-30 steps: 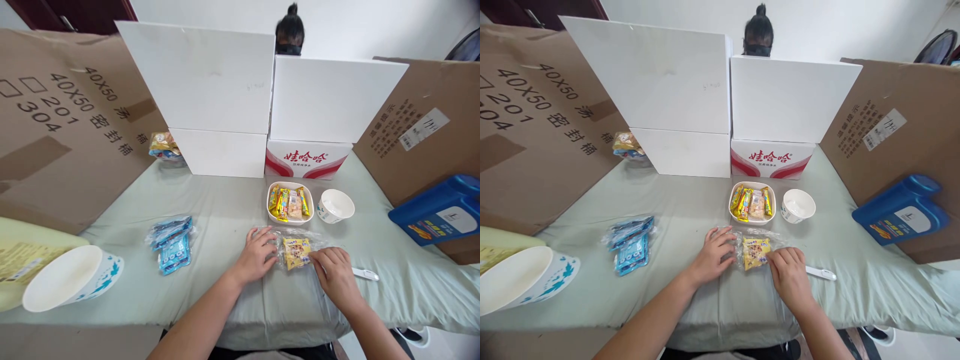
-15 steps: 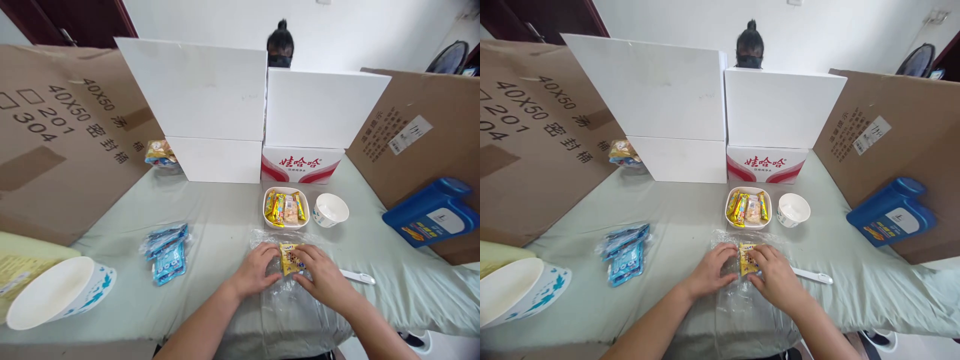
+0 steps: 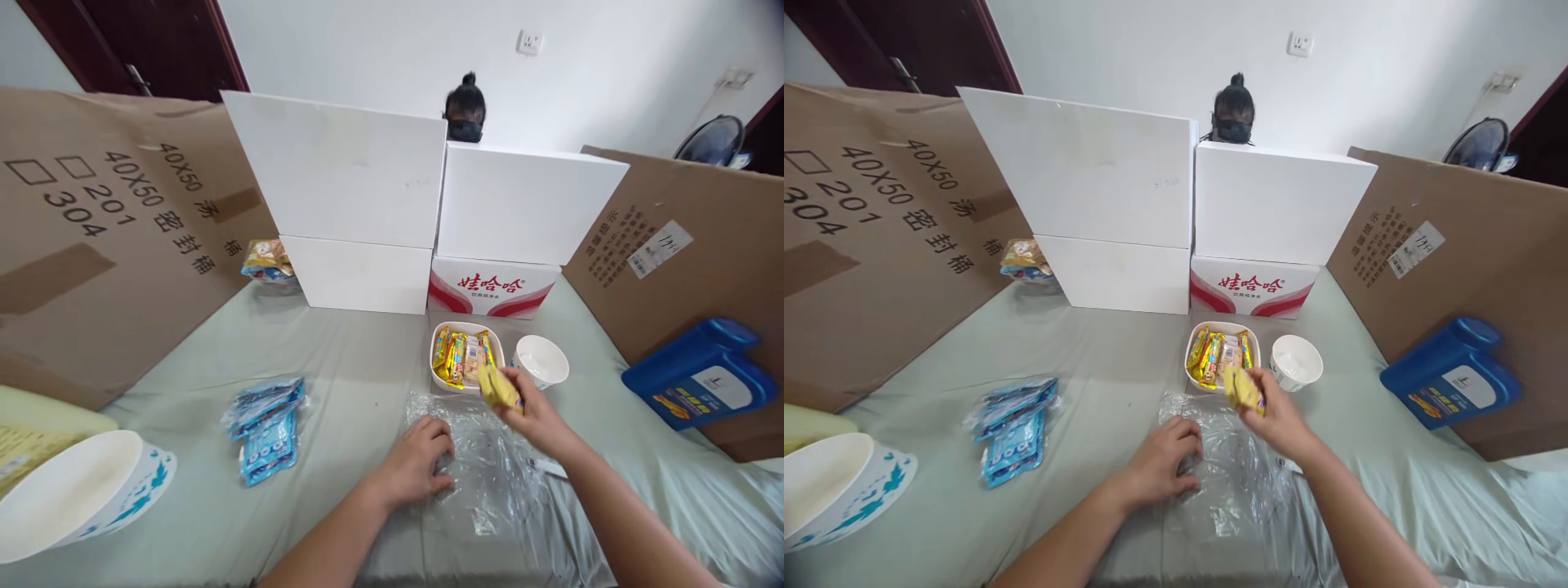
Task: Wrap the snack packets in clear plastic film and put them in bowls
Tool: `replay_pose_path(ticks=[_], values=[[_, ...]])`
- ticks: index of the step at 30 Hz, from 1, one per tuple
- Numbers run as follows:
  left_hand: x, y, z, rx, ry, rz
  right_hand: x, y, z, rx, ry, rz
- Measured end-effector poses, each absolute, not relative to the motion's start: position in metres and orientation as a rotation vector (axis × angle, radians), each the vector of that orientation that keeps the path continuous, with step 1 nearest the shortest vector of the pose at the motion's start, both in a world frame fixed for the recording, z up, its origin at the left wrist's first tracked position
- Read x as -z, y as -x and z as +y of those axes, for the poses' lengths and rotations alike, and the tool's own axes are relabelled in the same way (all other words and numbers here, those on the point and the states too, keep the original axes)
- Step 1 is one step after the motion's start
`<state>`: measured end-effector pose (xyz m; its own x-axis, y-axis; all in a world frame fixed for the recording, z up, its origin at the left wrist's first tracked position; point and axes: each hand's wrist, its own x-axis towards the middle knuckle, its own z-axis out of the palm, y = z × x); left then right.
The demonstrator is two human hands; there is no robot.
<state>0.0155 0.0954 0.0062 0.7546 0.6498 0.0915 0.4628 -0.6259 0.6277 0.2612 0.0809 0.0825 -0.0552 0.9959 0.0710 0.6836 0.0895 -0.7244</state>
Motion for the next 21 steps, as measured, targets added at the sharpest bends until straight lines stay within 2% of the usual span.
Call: replay_pose_path(ticks=[4, 10, 21], values=[[-0.003, -0.014, 0.095, -0.445, -2.338, 0.815, -0.098, -0.271, 0.154, -0.495, 1.839, -1.755], [-0.001, -0.013, 0.095, -0.496, -2.332, 0.799, -0.094, -0.267, 0.234, -0.397, 1.897, -1.954], [-0.001, -0.012, 0.097, -0.569, -2.312, 0.761, -0.071, -0.267, 0.228, -0.231, 1.86, -2.19]])
